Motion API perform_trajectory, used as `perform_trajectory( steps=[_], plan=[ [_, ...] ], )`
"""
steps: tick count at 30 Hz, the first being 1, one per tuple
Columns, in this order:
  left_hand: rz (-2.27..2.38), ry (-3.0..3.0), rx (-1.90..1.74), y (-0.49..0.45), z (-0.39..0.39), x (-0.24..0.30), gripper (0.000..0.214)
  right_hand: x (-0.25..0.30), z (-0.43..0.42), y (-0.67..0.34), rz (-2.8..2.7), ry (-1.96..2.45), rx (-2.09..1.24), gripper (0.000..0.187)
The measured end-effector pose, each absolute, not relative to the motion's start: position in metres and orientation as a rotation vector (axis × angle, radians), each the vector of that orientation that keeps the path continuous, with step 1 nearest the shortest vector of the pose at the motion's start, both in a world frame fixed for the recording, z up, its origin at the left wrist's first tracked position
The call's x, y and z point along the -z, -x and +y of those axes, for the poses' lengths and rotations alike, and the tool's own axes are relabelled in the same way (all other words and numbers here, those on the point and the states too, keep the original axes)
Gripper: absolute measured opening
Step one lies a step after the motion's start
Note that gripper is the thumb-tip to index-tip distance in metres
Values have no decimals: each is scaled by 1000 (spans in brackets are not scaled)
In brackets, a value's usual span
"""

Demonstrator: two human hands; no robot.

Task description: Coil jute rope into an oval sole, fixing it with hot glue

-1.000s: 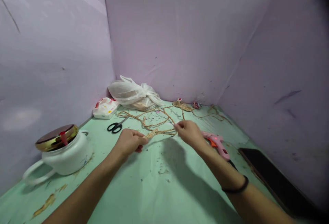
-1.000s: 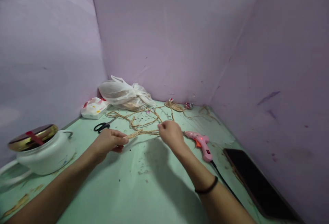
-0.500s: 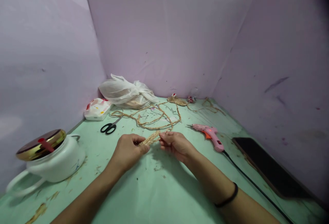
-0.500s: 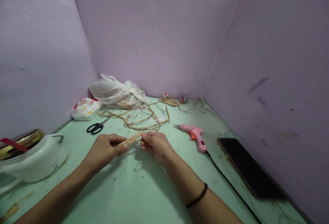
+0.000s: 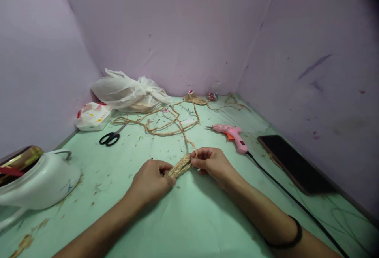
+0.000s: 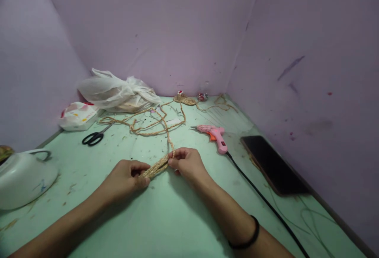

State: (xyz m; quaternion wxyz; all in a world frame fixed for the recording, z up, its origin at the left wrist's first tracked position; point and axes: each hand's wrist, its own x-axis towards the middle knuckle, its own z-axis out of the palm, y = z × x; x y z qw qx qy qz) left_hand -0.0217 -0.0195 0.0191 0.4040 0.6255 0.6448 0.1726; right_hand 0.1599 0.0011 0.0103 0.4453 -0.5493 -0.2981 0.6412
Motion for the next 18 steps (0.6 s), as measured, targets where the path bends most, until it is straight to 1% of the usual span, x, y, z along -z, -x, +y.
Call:
perform_trajectory(
  steps=[3,9,12,18],
  plan=[
    [1593,-1519,-399,23,-17,-22,28,-13,0,-162,-713,1370,-1605,25],
    [1557,-1423,-460,21,-16,-21,30,-18,-2,-163,-564,1273,-1766,20],
    [1573,-1476,-487,20,-18,-18,31,-18,0,-162,-486,1197,-1818,17],
    [1767,-1688,-345,17,-27,-32,30,-16,5,-160,-406,1125,-1817,32]
  ],
)
